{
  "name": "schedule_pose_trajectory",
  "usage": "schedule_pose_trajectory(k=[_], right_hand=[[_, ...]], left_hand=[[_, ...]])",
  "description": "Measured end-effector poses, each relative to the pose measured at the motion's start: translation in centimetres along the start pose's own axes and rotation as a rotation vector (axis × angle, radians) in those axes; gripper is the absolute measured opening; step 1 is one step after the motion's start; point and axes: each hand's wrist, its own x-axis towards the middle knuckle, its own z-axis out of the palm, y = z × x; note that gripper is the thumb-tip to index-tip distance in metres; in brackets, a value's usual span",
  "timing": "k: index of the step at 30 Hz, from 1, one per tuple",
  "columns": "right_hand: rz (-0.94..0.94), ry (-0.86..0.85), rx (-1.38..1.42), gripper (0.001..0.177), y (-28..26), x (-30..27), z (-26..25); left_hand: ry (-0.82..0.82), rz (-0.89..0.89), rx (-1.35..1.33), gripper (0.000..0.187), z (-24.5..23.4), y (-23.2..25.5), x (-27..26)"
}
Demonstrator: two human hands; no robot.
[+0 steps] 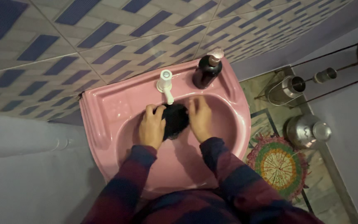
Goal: The person wipes a pink sink with a black cloth, then removes toothbrushes and toothpaste from a pink holder. They rinse the holder under running water, place the items back inside, and return the holder to the wall. Finally, they rinse their hands.
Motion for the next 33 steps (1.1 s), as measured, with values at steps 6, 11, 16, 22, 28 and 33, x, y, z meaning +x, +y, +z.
schedule_pose_trajectory(k=[6, 11, 16, 22, 28, 33], right_hand=[[-0.256, -0.286, 0.143, 0.024, 0.6, 0.9, -0.2], [-0.637, -0.283, -0.241, 0.052, -1.6, -2.1, 0.5], [-0.684, -0.258, -0.471, 0.067, -3.5, -1.5, 1.5], [-0.795, -0.457, -0.468, 0.074, -2.6, -0.9, 0.7], [-0.886, -0.621, -0.400, 0.085, -2.9, -3.2, 2.0], [-0.758, -0.833, -0.210, 0.089, -4.8, -5.2, 4.0]], left_hand=[[0.226, -0.208, -0.302, 0.034, 2.5, 0.3, 1.6], [0.297, -0.227, -0.237, 0.027, 2.8, -0.8, 4.1], [0.195, -0.274, -0.194, 0.024, 2.0, -1.4, 5.5], [0.142, -0.323, -0.169, 0.025, 0.8, -2.3, 3.8], [0.193, -0.304, -0.117, 0.025, -1.1, -5.1, -0.7], [0.255, -0.334, -0.063, 0.024, -6.1, -5.5, -2.8]])
